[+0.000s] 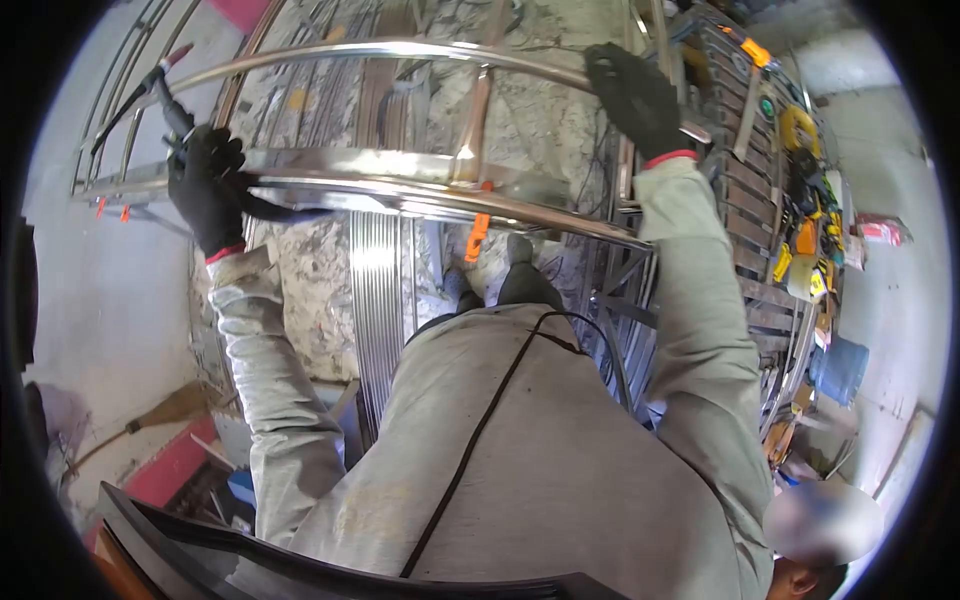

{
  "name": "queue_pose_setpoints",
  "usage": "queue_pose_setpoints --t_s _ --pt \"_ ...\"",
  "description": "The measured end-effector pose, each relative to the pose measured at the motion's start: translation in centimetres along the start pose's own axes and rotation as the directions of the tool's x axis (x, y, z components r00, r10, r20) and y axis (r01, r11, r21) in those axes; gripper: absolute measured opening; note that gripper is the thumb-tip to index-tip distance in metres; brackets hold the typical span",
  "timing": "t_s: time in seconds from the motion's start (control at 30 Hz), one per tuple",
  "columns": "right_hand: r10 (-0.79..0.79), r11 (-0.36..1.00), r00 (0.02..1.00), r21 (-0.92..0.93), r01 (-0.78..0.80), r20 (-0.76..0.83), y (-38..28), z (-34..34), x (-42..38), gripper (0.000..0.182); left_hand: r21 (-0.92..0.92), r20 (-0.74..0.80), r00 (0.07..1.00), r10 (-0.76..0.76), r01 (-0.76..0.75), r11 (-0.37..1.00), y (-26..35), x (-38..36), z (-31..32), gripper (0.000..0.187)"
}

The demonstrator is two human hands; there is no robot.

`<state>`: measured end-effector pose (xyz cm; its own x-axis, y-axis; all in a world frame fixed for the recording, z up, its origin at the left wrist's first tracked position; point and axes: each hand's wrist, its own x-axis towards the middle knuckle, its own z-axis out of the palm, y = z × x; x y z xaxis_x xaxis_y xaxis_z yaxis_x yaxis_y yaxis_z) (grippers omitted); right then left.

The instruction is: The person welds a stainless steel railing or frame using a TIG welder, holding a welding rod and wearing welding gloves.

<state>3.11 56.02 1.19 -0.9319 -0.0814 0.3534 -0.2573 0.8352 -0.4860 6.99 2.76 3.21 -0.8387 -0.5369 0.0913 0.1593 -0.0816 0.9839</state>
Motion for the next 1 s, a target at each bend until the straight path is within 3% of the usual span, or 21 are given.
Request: queue_pose_setpoints --t_s 0.07,0.13,0.2,0.27,0.33,0.4,0.53,0.6,0.67,0.73,0.77,0.8,0.87,0.9,0.93,0.97,1.0 --pt "0.172 0.865 0.967 0.440 -0.240 0.188 2.6 0.3 0.2 0.035 0.001 0.040 0.999 -0.012 0.012 1.000 -0.6 0.7 -0.7 0.037" --pt "-0.002 0.969 0.984 0.243 -0.043 0.181 2.2 -0.7 0.6 0.038 0.061 0.068 0.998 -0.012 0.008 0.998 -0.1 0.2 -0.5 0.037" --pt "0.157 0.945 0.965 0.252 -0.209 0.211 1.6 -1.0 0.7 0.038 0.049 0.139 0.990 0.017 -0.024 0.999 -0.4 0.6 -0.9 0.038" --pt "0.228 0.922 0.952 0.268 -0.279 0.205 0.2 -1.1 0.6 0.040 0.110 0.096 0.995 -0.002 -0.009 0.994 -0.1 0.4 -0.6 0.036" --pt "0.272 0.901 0.926 0.268 -0.341 0.262 0.6 -0.8 1.3 0.042 0.018 0.096 0.995 0.007 -0.009 1.000 -0.2 0.4 0.0 0.024" --pt "0.384 0.900 0.904 0.142 -0.412 0.186 0.1 -0.9 1.3 0.044 0.019 0.103 0.995 0.003 -0.005 1.000 -0.4 0.7 -0.3 0.022" --pt "0.298 0.942 0.923 0.078 -0.325 0.244 -0.3 -1.4 1.0 0.042 0.064 0.052 0.999 -0.004 0.000 0.998 0.6 0.1 0.9 0.021" --pt "0.271 0.949 0.942 0.110 -0.296 0.199 -1.5 -1.1 0.6 0.042 0.051 0.077 0.997 -0.032 0.028 0.998 0.4 0.5 0.2 0.020" --pt "0.350 0.914 0.914 0.139 -0.381 0.204 -2.1 -1.3 0.4 0.044 0.027 0.110 0.992 -0.057 0.054 0.998 0.1 1.1 -0.5 0.021" --pt "0.314 0.921 0.922 0.165 -0.354 0.226 -0.7 -1.3 0.1 0.045 -0.080 0.148 0.987 -0.058 0.070 0.994 0.1 1.2 -0.4 0.030" --pt "0.282 0.907 0.934 0.258 -0.334 0.219 0.2 -1.1 -0.1 0.045 0.047 0.034 0.998 -0.053 0.052 0.998 0.1 0.9 0.1 0.038" --pt "0.248 0.885 0.947 0.350 -0.308 0.205 0.7 -1.0 -0.3 0.045 0.049 0.032 0.998 -0.056 0.054 0.997 0.4 0.3 0.3 0.038" --pt "0.266 0.882 0.941 0.343 -0.325 0.208 0.5 -1.0 -0.5 0.043 0.220 -0.014 0.999 -0.039 0.041 0.975 1.3 -0.3 0.7 0.035" --pt "0.287 0.877 0.935 0.335 -0.344 0.210 0.4 -0.9 -0.5 0.042 0.219 -0.012 1.000 -0.025 0.027 0.975 1.3 -0.1 0.7 0.035" --pt "0.282 0.876 0.939 0.345 -0.336 0.199 0.8 -0.7 -0.5 0.042 0.194 0.001 0.999 -0.036 0.035 0.980 1.0 0.2 0.4 0.034" --pt "0.046 0.969 0.992 0.237 -0.073 0.119 1.8 -0.6 -0.6 0.040 0.171 0.014 0.999 -0.049 0.045 0.984 1.0 0.3 0.3 0.034" --pt "-0.202 0.975 0.977 0.104 0.194 0.069 2.7 -0.4 -0.7 0.038 0.172 -0.012 0.998 -0.057 0.058 0.983 0.9 0.3 0.4 0.034"
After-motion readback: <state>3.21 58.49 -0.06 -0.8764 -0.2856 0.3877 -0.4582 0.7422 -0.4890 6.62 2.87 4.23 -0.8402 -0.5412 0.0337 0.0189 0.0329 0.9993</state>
